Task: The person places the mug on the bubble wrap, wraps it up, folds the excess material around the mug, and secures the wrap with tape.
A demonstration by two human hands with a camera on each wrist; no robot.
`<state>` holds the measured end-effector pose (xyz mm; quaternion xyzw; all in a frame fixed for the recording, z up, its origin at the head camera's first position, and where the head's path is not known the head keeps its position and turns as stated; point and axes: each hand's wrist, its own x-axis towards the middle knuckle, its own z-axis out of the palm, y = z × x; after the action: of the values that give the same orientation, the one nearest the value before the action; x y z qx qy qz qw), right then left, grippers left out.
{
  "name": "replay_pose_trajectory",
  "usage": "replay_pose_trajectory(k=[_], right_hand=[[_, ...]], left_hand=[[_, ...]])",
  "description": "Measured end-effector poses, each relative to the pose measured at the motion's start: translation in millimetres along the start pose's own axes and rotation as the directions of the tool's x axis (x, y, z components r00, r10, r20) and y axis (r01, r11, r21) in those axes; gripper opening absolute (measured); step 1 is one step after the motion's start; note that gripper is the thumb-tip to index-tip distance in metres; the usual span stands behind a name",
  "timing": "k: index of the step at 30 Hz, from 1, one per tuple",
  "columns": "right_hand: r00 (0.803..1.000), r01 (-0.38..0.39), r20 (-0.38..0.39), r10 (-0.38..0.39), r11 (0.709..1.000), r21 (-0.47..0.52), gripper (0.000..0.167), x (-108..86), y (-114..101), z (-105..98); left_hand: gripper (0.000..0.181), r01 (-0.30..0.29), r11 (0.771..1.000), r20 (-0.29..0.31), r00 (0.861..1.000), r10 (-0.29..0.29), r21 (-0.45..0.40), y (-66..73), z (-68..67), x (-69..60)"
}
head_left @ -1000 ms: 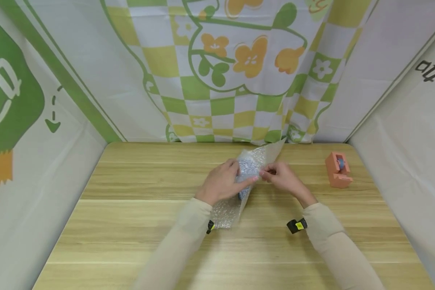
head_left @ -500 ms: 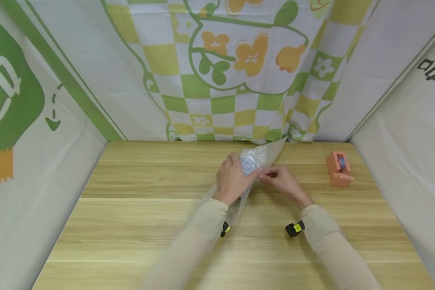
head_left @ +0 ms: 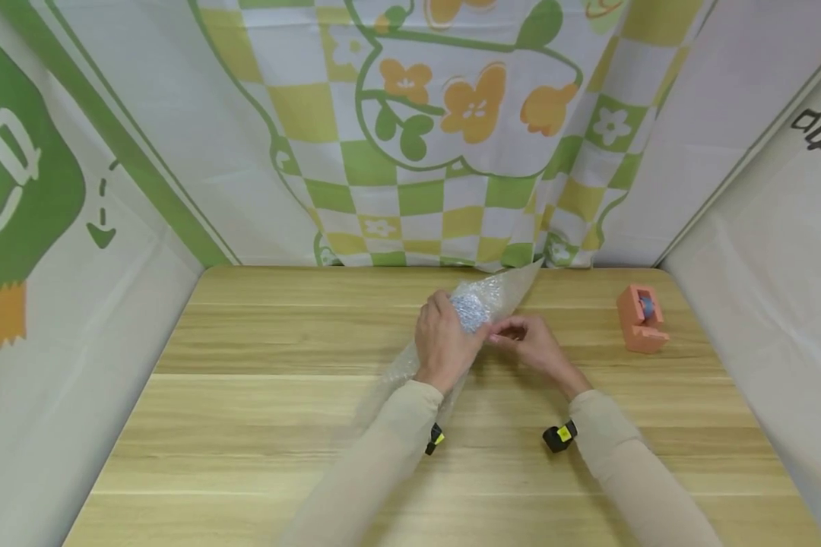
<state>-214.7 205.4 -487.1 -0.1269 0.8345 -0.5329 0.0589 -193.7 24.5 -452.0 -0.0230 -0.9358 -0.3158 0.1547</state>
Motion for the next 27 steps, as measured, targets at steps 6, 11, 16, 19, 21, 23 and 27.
replay_pose_trajectory(k=[6,11,16,19,21,23,27], right_hand=[[0.994,0.111,0.040,-0.105,0.970,-0.215,0.006,-6.9,-4,-12],[0.977,0.213,0.062,-0.205,0.902,-0.375,0.009,-18.2,-15,-18],[0.960,0.268,0.075,-0.268,0.820,-0.506,0.011,-30.6,-25,-17],[0.931,0.330,0.072,-0.358,0.742,-0.584,0.014,-35.9,-28,-15],[0.897,0.380,0.071,-0.436,0.681,-0.626,0.018,-37.8,-29,-14],[0.860,0.424,0.076,-0.504,0.625,-0.656,0.021,-38.5,-29,-14],[0.818,0.471,0.111,-0.564,0.547,-0.693,0.029,-38.4,-28,-14]], left_hand=[[0.079,-0.060,0.995,0.156,0.985,0.071,-0.076,-7.7,-9.9,5.1],[0.081,-0.114,0.986,0.279,0.949,0.145,-0.122,-15.0,-20.6,10.3],[0.080,-0.177,0.976,0.361,0.908,0.211,-0.125,-19.5,-27.0,12.0],[0.078,-0.223,0.968,0.405,0.879,0.252,-0.118,-21.7,-30.1,13.2],[0.079,-0.248,0.962,0.434,0.858,0.274,-0.117,-23.6,-32.0,14.1],[0.079,-0.270,0.956,0.458,0.839,0.292,-0.116,-25.8,-33.4,14.7],[0.078,-0.306,0.944,0.475,0.818,0.325,-0.120,-30.2,-33.5,15.0]])
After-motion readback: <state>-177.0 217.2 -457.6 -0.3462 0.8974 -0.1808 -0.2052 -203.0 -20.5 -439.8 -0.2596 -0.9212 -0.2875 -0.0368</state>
